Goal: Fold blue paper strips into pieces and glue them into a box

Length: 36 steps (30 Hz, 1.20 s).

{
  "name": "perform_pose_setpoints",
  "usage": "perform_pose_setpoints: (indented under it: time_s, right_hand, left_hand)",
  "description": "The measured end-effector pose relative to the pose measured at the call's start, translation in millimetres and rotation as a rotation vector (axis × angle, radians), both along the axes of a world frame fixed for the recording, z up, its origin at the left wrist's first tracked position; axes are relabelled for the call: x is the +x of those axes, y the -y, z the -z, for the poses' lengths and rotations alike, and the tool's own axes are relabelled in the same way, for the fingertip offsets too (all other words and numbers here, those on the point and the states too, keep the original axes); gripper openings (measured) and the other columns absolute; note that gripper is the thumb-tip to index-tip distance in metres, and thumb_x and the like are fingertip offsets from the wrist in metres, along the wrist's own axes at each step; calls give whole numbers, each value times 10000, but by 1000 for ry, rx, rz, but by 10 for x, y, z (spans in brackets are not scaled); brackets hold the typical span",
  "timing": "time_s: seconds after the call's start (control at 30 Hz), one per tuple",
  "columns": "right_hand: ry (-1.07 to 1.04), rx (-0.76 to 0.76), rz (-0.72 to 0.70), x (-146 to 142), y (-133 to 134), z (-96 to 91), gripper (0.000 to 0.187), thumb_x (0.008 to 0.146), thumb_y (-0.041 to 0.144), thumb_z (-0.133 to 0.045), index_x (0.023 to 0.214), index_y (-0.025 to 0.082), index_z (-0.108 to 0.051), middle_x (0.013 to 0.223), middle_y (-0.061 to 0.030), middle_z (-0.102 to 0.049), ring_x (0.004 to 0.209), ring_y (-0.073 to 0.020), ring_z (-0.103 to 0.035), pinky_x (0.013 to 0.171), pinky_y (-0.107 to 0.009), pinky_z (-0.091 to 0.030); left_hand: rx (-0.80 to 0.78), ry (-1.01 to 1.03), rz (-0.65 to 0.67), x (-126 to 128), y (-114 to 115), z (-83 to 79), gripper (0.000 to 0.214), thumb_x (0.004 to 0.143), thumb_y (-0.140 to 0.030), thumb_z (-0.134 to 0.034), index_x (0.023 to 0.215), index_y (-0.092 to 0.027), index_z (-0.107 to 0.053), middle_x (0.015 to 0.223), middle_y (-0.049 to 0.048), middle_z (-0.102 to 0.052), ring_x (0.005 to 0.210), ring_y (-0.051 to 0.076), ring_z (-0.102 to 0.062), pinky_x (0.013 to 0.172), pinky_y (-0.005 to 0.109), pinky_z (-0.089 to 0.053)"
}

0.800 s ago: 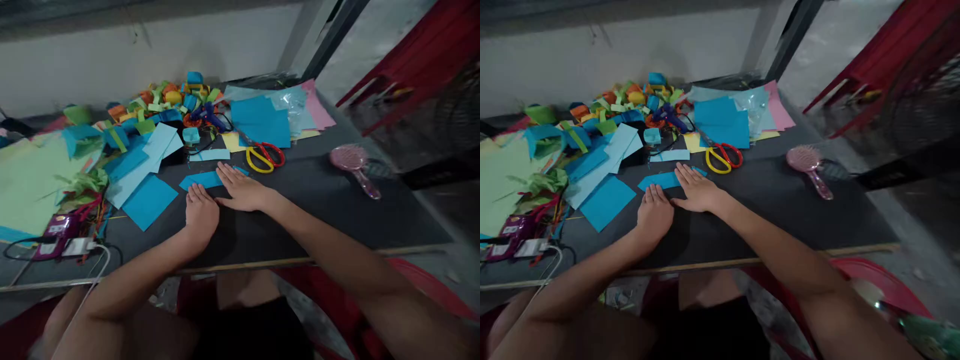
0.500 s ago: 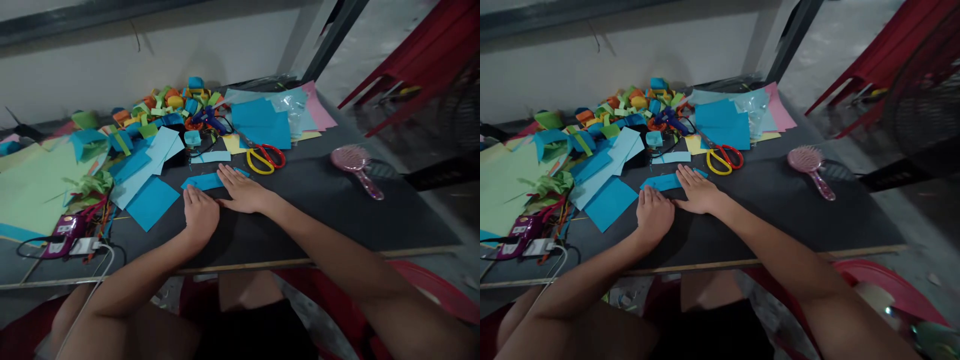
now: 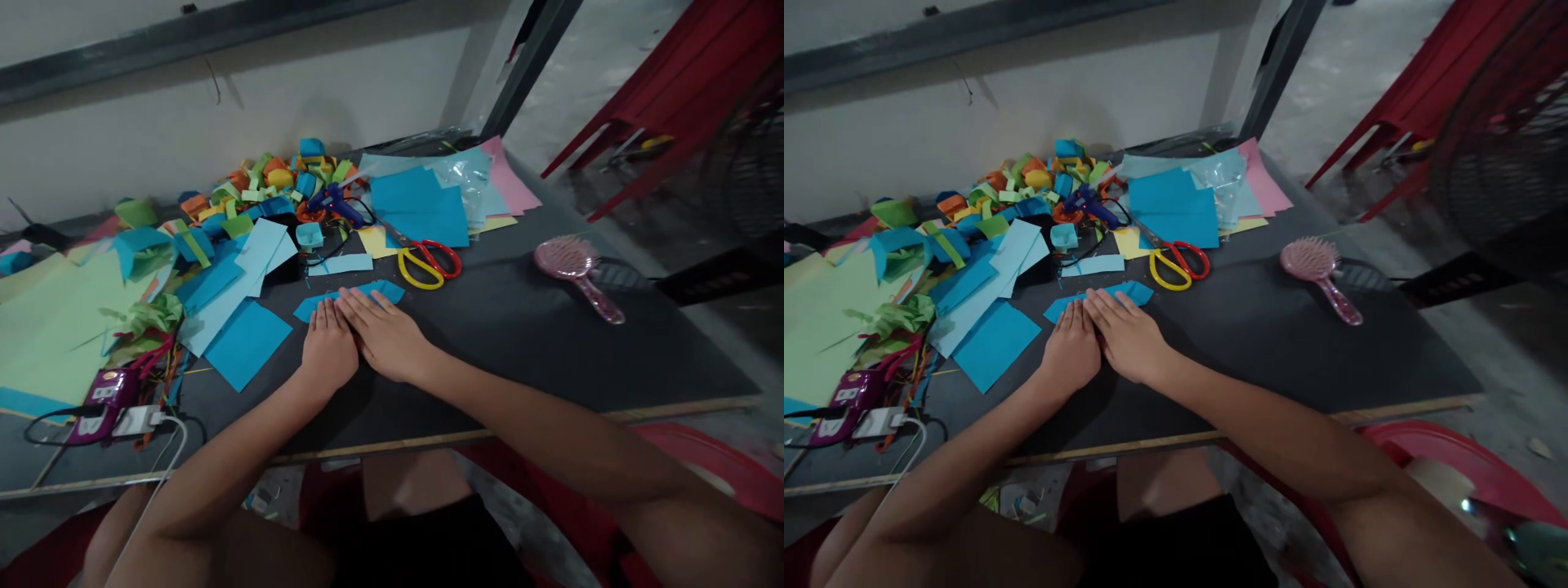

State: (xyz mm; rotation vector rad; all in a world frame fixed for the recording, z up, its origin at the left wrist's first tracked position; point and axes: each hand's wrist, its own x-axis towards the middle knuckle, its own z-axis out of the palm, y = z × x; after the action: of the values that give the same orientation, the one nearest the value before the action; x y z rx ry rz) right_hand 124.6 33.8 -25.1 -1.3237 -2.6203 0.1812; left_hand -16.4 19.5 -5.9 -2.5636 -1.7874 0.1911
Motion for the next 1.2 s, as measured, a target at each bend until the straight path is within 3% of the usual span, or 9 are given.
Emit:
perform_pose_setpoints:
  time_s: [0.33, 0.5, 0.63, 0.77, 0.87, 0.93, 1.0, 1.1, 1.2]
  right_hand:
    - [85, -88, 175, 87, 112, 11, 770, 944, 489, -371, 1479, -64, -319, 1569, -243, -229, 1461, -332, -277, 1205, -463, -255]
    - [84, 17, 198, 136, 165, 47, 880, 943, 602, -284, 1455, -113, -321, 1567, -258, -235, 1494, -321, -179, 1229, -454, -166]
    - [87, 89, 261, 126, 84, 46, 982, 929, 643, -281, 1446, -190, -225, 1573, -296, -158, 1504, -344, -114, 1228, -466, -131]
    - [34, 127, 293, 112, -69, 45, 890, 953, 583, -289, 1500, -111, -180, 1598, -258, -119, 1508, -360, -54, 1217, -527, -100]
    - [-1, 125, 243, 132, -157, 40, 802, 967, 521, -320, 1546, -4, -140, 1624, -205, -90, 1510, -360, -40, 1210, -555, -95]
    - [-22, 128, 243, 152, -191, 35, 831, 955, 525, -367, 1560, 31, -83, 1633, -190, -54, 1509, -368, -24, 1206, -566, -93]
    - [-39, 131, 252, 166, -215, 28, 871, 938, 535, -414, 1563, 43, -58, 1636, -189, -33, 1507, -379, -11, 1202, -573, -90]
    - [-71, 144, 250, 163, -248, 3, 818, 936, 500, -458, 1547, 37, -172, 1624, -209, -116, 1503, -382, -66, 1190, -573, -132]
    - [-165, 190, 246, 147, -275, -51, 553, 956, 435, -453, 1354, 56, -519, 1543, -210, -340, 1447, -363, -269, 1138, -512, -286]
  left_hand:
    - [38, -32, 1, -13, 3, 58, 627, 875, -208, -426, 1429, 81, -381, 1479, 304, -379, 1411, 360, -369, 1133, 453, -346]
    - [74, -36, 3, -7, -11, 5, 562, 885, -207, -439, 1373, 69, -471, 1403, 309, -482, 1328, 356, -489, 1005, 410, -466]
    - [121, 69, -28, -71, -64, -65, 461, 969, -226, -309, 1037, -42, -726, 981, 227, -732, 904, 294, -717, 710, 351, -518]
    - [160, 186, -115, -211, -210, -87, 475, 962, -385, -422, 717, -137, -746, 681, 130, -700, 670, 237, -677, 585, 302, -448]
    - [88, 357, -207, -346, -382, -77, 379, 855, -520, -609, 893, -177, -768, 731, 82, -713, 700, 223, -661, 578, 286, -453]
    - [59, 464, -137, -422, -479, -62, 423, 812, -525, -672, 1086, -209, -739, 937, 78, -737, 891, 240, -664, 676, 299, -497]
    - [18, 523, -54, -459, -527, -44, 382, 815, -500, -681, 1066, -220, -748, 1056, 74, -723, 998, 240, -644, 789, 323, -515]
    - [-13, 545, -2, -434, -504, -29, 272, 827, -421, -685, 999, -225, -763, 1054, 58, -725, 1009, 237, -634, 870, 358, -506]
    - [-43, 555, -10, -368, -435, -34, 197, 793, -353, -716, 927, -216, -762, 1000, 52, -731, 974, 248, -626, 843, 362, -493]
